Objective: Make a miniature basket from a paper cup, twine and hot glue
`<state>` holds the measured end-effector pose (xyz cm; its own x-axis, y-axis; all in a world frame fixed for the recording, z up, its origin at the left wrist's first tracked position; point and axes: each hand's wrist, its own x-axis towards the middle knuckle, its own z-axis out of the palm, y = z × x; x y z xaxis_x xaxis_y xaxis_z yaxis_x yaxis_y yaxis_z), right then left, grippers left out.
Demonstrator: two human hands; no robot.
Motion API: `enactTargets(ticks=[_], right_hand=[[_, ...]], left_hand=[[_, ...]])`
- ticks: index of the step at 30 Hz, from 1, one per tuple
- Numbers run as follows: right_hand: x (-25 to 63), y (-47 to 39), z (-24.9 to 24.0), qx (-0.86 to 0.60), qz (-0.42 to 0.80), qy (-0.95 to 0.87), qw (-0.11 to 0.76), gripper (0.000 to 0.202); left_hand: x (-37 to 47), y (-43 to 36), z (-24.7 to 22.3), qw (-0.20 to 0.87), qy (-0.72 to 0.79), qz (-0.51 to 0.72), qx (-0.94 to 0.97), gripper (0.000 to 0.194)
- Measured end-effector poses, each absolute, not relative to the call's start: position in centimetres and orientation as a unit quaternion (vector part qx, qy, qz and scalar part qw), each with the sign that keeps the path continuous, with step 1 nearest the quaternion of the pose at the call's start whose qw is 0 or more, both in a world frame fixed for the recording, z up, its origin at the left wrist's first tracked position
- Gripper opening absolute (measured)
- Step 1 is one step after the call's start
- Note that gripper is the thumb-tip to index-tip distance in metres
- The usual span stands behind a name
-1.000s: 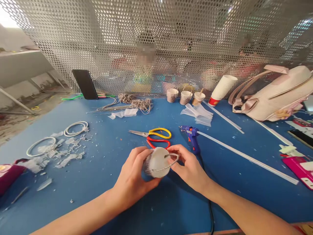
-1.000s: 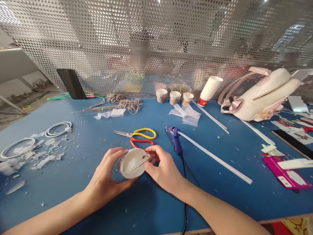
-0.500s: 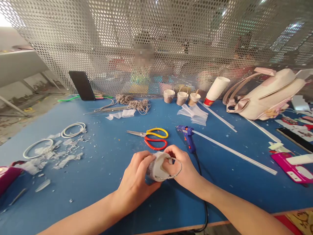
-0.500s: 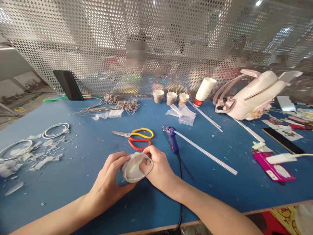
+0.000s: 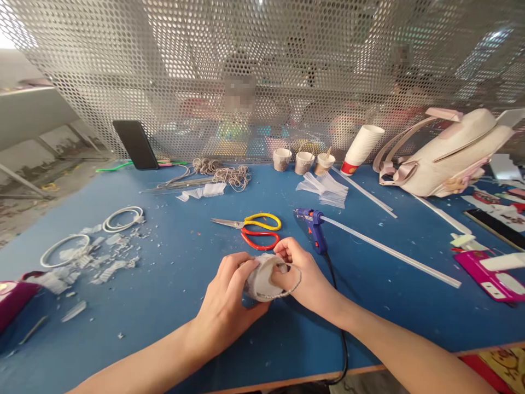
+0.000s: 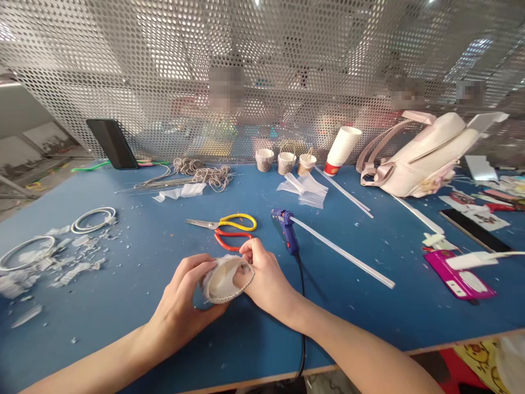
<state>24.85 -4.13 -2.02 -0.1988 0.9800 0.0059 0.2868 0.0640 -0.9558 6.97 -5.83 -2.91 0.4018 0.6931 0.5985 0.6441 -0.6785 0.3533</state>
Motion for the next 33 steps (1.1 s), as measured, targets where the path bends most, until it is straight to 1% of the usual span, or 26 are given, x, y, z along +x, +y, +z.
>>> enactTargets(ticks=[7,11,13,15,18,21,23,27,31,33], right_hand=[[24.2,-3.9,-1.3,-0.498,0.537,-0.56,0.389,0.029],[24.4,-4.0,-0.7,-0.495,0.558,-0.543,0.386,0.033],[24.9,-4.0,-0.4,-0.483,0.569,-0.538,0.392,0.032],[25.5,-3.9,-0.1,-0.47,0.574,-0.534,0.405,0.027],[26.3,-3.7,0.1,-0.475,0.561,-0.533,0.419,0.022],[26.3,-3.7,0.0,-0.477,0.553,-0.552,0.403,0.022],[25.8,-4.0,-0.3,-0.459,0.555,-0.577,0.386,0.024],[24.7,-4.5,-0.9,-0.422,0.552,-0.616,0.371,0.034],[24.4,-4.0,-1.5,-0.395,0.563,-0.604,0.401,0.041],[24.4,-3.5,-1.7,-0.374,0.583,-0.593,0.41,0.042]], left_hand=[[6.8,-5.9,-2.8,0.039,0.402,0.383,0.831,0.054],[6.8,-5.7,-2.6,0.04,0.407,0.402,0.819,0.053],[6.9,-5.5,-2.5,0.051,0.425,0.414,0.803,0.052],[6.9,-5.3,-2.3,0.08,0.454,0.417,0.783,0.051],[6.8,-5.0,-2.0,0.13,0.499,0.401,0.758,0.055],[6.6,-4.6,-2.1,0.151,0.534,0.387,0.736,0.058],[6.6,-4.3,-2.2,0.163,0.552,0.385,0.722,0.058],[6.7,-4.4,-2.3,0.212,0.557,0.377,0.709,0.065],[6.4,-5.3,-1.9,0.286,0.538,0.344,0.715,0.072],[6.0,-5.8,-1.8,0.313,0.519,0.347,0.715,0.07]])
